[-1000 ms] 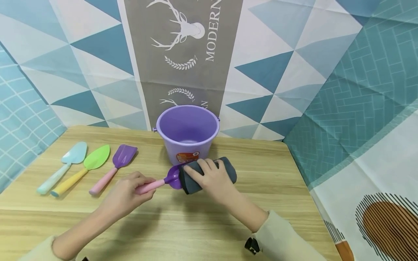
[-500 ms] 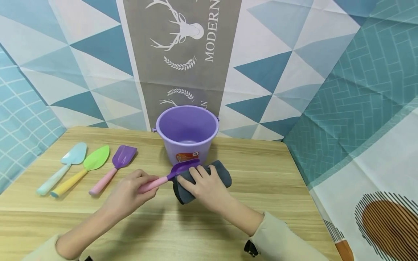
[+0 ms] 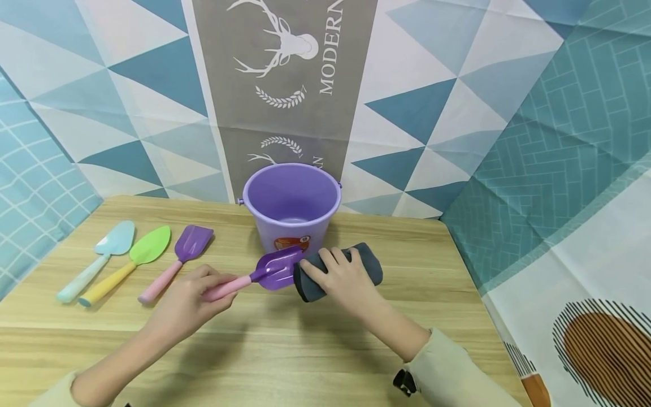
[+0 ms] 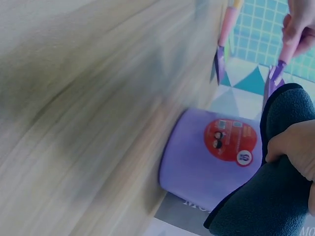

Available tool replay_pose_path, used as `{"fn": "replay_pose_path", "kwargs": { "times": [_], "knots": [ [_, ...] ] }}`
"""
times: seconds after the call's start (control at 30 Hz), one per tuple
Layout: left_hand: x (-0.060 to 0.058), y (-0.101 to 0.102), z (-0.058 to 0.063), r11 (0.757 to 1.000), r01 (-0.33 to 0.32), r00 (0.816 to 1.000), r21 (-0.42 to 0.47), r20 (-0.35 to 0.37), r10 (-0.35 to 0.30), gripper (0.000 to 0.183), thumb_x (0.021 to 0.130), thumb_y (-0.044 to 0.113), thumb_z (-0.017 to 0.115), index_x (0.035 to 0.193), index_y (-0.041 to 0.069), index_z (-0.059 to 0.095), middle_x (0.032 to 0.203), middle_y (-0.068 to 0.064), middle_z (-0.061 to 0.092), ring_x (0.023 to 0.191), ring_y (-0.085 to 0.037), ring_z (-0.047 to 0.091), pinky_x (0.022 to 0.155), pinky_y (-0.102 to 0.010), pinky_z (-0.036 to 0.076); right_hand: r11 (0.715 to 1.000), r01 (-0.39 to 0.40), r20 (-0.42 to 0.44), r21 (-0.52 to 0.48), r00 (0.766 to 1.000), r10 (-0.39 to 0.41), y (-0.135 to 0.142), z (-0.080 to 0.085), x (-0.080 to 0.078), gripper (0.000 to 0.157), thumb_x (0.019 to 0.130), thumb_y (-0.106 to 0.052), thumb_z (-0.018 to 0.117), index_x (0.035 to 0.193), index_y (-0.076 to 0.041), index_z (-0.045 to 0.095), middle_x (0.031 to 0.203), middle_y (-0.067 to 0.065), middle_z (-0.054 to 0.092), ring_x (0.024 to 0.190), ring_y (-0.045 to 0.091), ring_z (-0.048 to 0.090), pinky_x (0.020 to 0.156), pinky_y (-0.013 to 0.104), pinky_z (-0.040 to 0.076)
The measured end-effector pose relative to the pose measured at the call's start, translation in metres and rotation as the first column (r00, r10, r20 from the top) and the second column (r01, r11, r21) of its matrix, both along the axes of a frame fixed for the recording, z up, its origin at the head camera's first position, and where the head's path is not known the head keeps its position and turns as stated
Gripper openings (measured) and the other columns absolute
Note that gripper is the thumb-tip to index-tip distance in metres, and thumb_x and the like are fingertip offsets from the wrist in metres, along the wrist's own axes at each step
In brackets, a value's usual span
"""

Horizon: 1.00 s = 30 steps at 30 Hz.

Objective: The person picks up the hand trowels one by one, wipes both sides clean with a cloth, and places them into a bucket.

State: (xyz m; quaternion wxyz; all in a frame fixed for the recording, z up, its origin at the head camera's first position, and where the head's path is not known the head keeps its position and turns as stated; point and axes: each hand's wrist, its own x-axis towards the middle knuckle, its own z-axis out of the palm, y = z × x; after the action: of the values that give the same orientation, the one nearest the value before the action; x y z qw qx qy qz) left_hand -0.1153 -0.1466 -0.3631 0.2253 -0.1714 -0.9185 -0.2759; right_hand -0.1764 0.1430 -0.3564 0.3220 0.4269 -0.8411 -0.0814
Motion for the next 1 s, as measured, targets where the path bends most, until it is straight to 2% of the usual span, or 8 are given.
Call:
{"fn": "replay_pose_path", "kwargs": {
  "times": [0.13,0.23,0.37,0.47,0.53,0.7,0.87,1.0],
  "knots": [
    [0.0,-0.001,0.0,1.0,-0.006,1.0,-0.001,0.018,0.006,0.018,0.07,0.011,0.076,0.088,0.011,0.075,0.071,0.009,0.054,0.063,-0.003,0.049,0.057,-0.019,0.046,0.998,-0.03,0.006,-0.056,1.0,0.03,-0.003,0.007,0.002,0.046,0.082,-0.012,0.068,0.124,-0.026,0.058,0.111,0.01,0.06,0.099,0.027,0.058,0.073,0.048,0.05],
    [-0.001,0.001,0.0,1.0,-0.01,0.999,-0.011,0.049,0.011,0.02,0.069,0.012,0.076,0.089,0.011,0.075,0.071,0.008,0.054,0.064,-0.003,0.047,0.057,-0.019,0.044,0.994,-0.077,-0.02,-0.083,0.997,0.076,-0.011,0.01,0.003,0.046,0.083,-0.012,0.067,0.125,-0.026,0.058,0.109,0.01,0.061,0.097,0.026,0.06,0.073,0.046,0.051],
    [0.0,0.007,-0.001,1.0,-0.006,0.996,-0.017,0.093,0.008,0.021,0.069,0.014,0.076,0.089,0.012,0.074,0.073,0.008,0.057,0.064,-0.004,0.048,0.057,-0.019,0.044,0.987,-0.135,-0.091,-0.082,0.988,0.127,-0.025,0.008,0.003,0.034,0.094,-0.013,0.049,0.125,-0.027,0.058,0.107,0.01,0.063,0.095,0.025,0.061,0.07,0.043,0.051],
    [0.0,0.012,-0.002,1.0,0.014,0.996,-0.002,0.088,-0.014,0.02,0.068,0.013,0.076,0.088,0.013,0.074,0.074,0.007,0.06,0.065,-0.003,0.051,0.058,-0.019,0.045,0.987,-0.151,-0.14,-0.058,0.98,0.142,-0.034,0.004,0.002,0.036,0.1,-0.013,0.036,0.123,-0.027,0.059,0.106,0.008,0.063,0.094,0.024,0.061,0.07,0.041,0.051],
    [0.001,0.014,-0.003,0.999,0.031,0.997,0.008,0.075,-0.032,0.02,0.068,0.013,0.077,0.087,0.012,0.074,0.075,0.007,0.062,0.067,-0.004,0.054,0.059,-0.02,0.047,0.988,-0.15,-0.163,-0.031,0.976,0.143,-0.038,0.002,0.003,0.037,0.1,-0.012,0.034,0.123,-0.027,0.059,0.106,0.007,0.064,0.094,0.022,0.061,0.07,0.041,0.05],
    [0.002,0.017,-0.001,0.999,0.038,0.997,0.01,0.069,-0.039,0.021,0.067,0.012,0.077,0.088,0.011,0.074,0.077,0.005,0.064,0.069,-0.006,0.058,0.062,-0.022,0.049,0.994,-0.111,-0.172,0.021,0.979,0.113,-0.041,-0.002,0.005,0.035,0.096,-0.012,0.042,0.124,-0.027,0.057,0.106,0.006,0.062,0.095,0.022,0.06,0.071,0.041,0.05],
    [0.004,0.014,-0.001,1.0,0.022,0.997,-0.002,0.071,-0.022,0.02,0.067,0.012,0.077,0.087,0.012,0.074,0.074,0.008,0.06,0.064,-0.003,0.052,0.059,-0.019,0.047,0.998,-0.062,-0.184,0.029,0.981,0.066,-0.039,-0.001,0.003,0.036,0.092,-0.012,0.046,0.123,-0.027,0.057,0.106,0.007,0.061,0.094,0.024,0.059,0.068,0.041,0.05],
    [0.005,0.009,-0.001,1.0,0.019,0.997,0.01,0.071,-0.019,0.019,0.067,0.012,0.077,0.086,0.012,0.075,0.073,0.009,0.06,0.064,-0.001,0.051,0.058,-0.018,0.046,0.999,-0.027,-0.16,0.027,0.987,0.031,-0.032,0.003,0.001,0.037,0.089,-0.013,0.057,0.123,-0.027,0.057,0.108,0.009,0.061,0.094,0.025,0.059,0.067,0.042,0.052]
  ]
}}
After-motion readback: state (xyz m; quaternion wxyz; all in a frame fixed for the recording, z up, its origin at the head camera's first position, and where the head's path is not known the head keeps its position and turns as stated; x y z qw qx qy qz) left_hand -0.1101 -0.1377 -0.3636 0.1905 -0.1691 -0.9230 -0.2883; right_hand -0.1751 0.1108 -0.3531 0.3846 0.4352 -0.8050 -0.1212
